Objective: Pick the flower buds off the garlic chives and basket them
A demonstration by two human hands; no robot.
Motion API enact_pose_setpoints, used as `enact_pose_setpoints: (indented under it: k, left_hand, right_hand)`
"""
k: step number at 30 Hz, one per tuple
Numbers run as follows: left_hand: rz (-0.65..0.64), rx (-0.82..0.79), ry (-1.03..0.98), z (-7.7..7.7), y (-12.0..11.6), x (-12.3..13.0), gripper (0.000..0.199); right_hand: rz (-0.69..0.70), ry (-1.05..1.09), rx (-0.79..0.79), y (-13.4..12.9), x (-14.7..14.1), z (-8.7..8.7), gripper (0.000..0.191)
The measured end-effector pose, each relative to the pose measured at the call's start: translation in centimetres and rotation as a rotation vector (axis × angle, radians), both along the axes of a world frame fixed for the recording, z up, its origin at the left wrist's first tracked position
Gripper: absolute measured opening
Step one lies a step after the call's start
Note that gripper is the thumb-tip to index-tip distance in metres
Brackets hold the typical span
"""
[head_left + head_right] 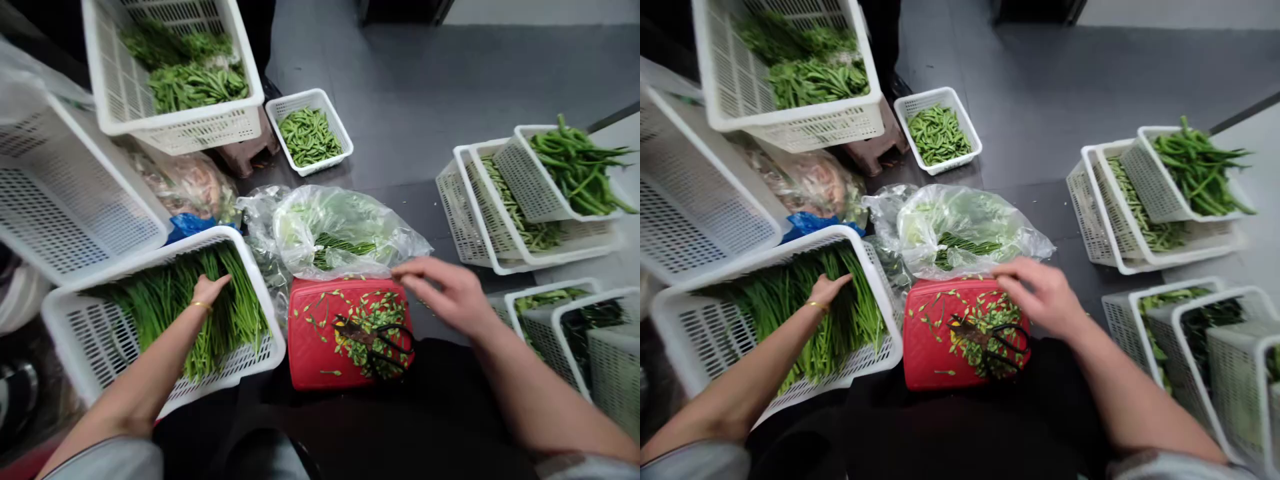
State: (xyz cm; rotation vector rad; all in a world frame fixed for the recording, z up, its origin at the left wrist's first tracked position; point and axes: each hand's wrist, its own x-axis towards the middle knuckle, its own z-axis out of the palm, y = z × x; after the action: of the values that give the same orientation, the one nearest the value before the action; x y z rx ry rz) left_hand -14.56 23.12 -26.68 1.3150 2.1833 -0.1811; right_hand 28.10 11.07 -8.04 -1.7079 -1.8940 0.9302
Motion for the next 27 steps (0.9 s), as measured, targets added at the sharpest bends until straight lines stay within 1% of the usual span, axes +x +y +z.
enact_pose_setpoints:
  k: [1, 2, 3, 4, 5, 6, 7, 8, 9, 10, 11, 12, 13, 14, 15, 16, 17, 18, 19, 20, 21, 23, 25, 27]
  left_hand:
    - [-0.026, -0.053, 0.047, 0.7, 0.0, -0.5, 0.054]
    - [-0.078, -0.11, 0.103, 1.8, 0.0, -1.0, 0.052]
    - [-0.155, -0.15, 0.156, 3.3, -0.1, -1.3, 0.049]
    - [-0.212, -0.159, 0.195, 5.3, -0.1, -1.3, 0.045]
    - [-0.255, -0.118, 0.175, 7.5, -0.3, -0.9, 0.039]
    - [-0.288, -0.021, 0.097, 10.0, -0.4, 0.1, 0.036]
    - [-0.325, 0.1, -0.022, 12.3, -0.4, 1.7, 0.038]
    - [-0.387, 0.207, -0.115, 14.3, -0.3, 4.0, 0.042]
    - [-0.473, 0.291, -0.187, 15.8, -0.1, 6.8, 0.045]
    - [-0.567, 0.338, -0.257, 16.5, 0.3, 10.2, 0.045]
    - [-0.695, 0.287, -0.356, 16.3, 0.8, 13.8, 0.044]
    - [-0.814, 0.194, -0.457, 15.2, 1.4, 17.6, 0.041]
    - [-0.911, 0.108, -0.532, 13.3, 2.1, 21.2, 0.039]
    - [-1.02, 0.012, -0.575, 10.9, 2.7, 24.5, 0.035]
    - [-1.12, -0.066, -0.578, 8.1, 3.2, 27.3, 0.031]
    - [-1.201, -0.155, -0.525, 5.3, 3.6, 29.6, 0.028]
    - [-1.257, -0.255, -0.436, 2.8, 3.8, 31.3, 0.029]
    - [-1.301, -0.339, -0.342, 0.6, 3.9, 32.4, 0.035]
    - [-1.327, -0.394, -0.269, -1.1, 3.9, 32.9, 0.04]
    - [-1.345, -0.425, -0.245, -2.3, 3.8, 33.0, 0.043]
    - [-1.359, -0.437, -0.251, -3.0, 3.5, 32.8, 0.046]
    - [-1.379, -0.436, -0.303, -3.5, 3.1, 31.9, 0.05]
    - [-1.384, -0.445, -0.331, -3.5, 2.9, 31.0, 0.051]
    - [-1.344, -0.442, -0.303, -3.6, 3.2, 30.5, 0.05]
  right_hand:
    - [-0.072, -0.014, -0.045, 1.6, 1.5, -0.8, 0.031]
    - [-0.088, -0.03, -0.131, 3.3, 2.6, -2.1, 0.032]
    - [-0.062, -0.069, -0.24, 4.9, 3.2, -3.9, 0.031]
    - [-0.001, -0.132, -0.358, 6.6, 3.4, -6.0, 0.03]
    - [0.082, -0.177, -0.463, 8.0, 3.2, -8.4, 0.03]
    - [0.116, -0.185, -0.515, 9.3, 2.7, -10.7, 0.029]
    - [0.129, -0.195, -0.548, 10.3, 2.0, -13.0, 0.029]
    - [0.119, -0.206, -0.57, 11.2, 1.4, -15.1, 0.03]
    - [0.088, -0.217, -0.579, 11.8, 1.0, -16.9, 0.032]
    - [0.049, -0.234, -0.586, 12.3, 0.9, -18.3, 0.035]
    - [0.002, -0.251, -0.586, 12.8, 1.1, -19.4, 0.04]
    - [-0.047, -0.263, -0.576, 13.1, 1.7, -20.2, 0.045]
    - [-0.095, -0.27, -0.555, 13.5, 2.5, -20.6, 0.049]
    - [-0.137, -0.27, -0.526, 13.8, 3.6, -20.8, 0.053]
    - [-0.172, -0.258, -0.483, 14.0, 4.7, -20.8, 0.057]
    - [-0.2, -0.237, -0.424, 14.2, 5.8, -20.6, 0.061]
    - [-0.22, -0.224, -0.355, 14.3, 6.8, -20.4, 0.064]
    - [-0.219, -0.247, -0.293, 14.4, 7.6, -20.3, 0.065]
    - [-0.197, -0.3, -0.25, 14.4, 8.2, -20.3, 0.064]
    - [-0.157, -0.373, -0.232, 14.4, 8.4, -20.5, 0.06]
    - [-0.098, -0.45, -0.242, 14.3, 8.4, -20.9, 0.054]
    - [0.058, -0.541, -0.31, 14.1, 7.6, -22.3, 0.041]
    - [0.197, -0.519, -0.337, 14.0, 6.3, -24.3, 0.032]
    - [0.281, -0.518, -0.314, 13.9, 5.3, -26.2, 0.038]
